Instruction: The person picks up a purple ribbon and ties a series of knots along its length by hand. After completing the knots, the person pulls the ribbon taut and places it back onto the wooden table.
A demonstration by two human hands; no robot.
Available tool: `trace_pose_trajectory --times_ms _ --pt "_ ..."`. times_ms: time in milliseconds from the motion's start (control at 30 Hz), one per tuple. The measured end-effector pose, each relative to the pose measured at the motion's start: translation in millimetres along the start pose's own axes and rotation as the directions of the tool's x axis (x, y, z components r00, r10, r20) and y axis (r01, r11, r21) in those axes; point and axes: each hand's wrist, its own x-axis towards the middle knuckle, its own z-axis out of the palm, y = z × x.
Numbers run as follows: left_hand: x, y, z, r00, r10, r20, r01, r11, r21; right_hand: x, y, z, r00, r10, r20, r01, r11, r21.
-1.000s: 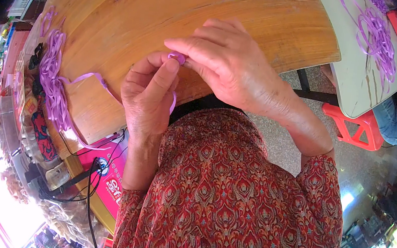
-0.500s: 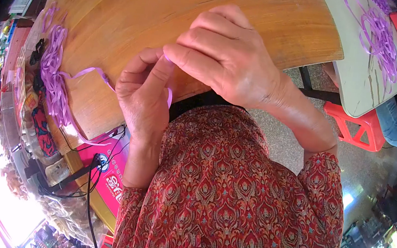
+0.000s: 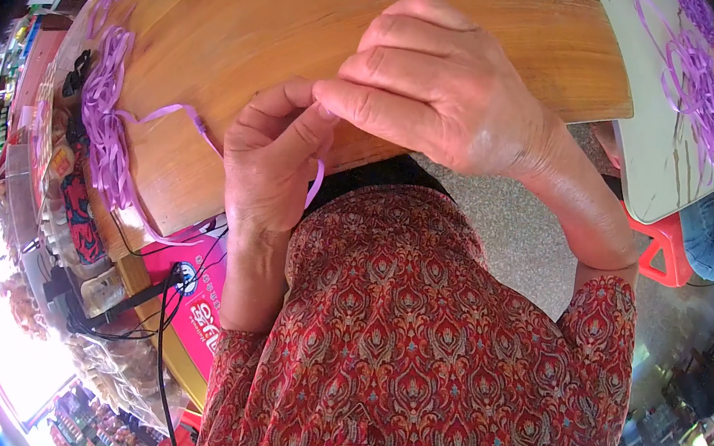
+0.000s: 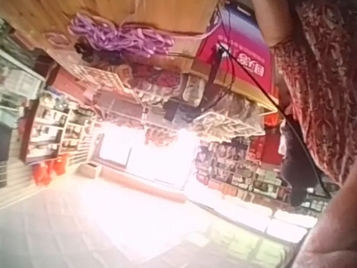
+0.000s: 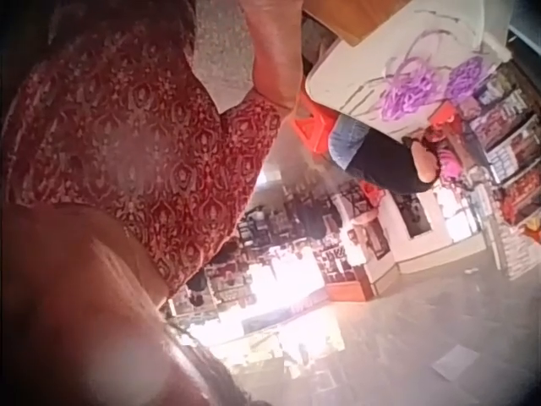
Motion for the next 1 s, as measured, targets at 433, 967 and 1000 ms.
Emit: trace_pose_trajectory --times_ms 433,967,1000 --pt "0.4 -7.6 6.1 0.988 0.084 -0.126 -0.085 0.996 0.001 -10.2 -19.3 17.7 0.879 0.466 -0.101 -0.428 0.864 0.266" --pt "-1.3 -14.0 0.9 0.972 0.221 -0.079 -0.222 0.975 -0.007 -3.1 -35.1 30.5 0.399 0.844 0.359 -0.554 -0.09 0.827" --pt "-0.1 -14.5 0.4 0.973 0.218 -0.076 -0.22 0.976 -0.007 -4.7 -34.6 32.1 0.379 0.841 0.386 -0.522 -0.15 0.84"
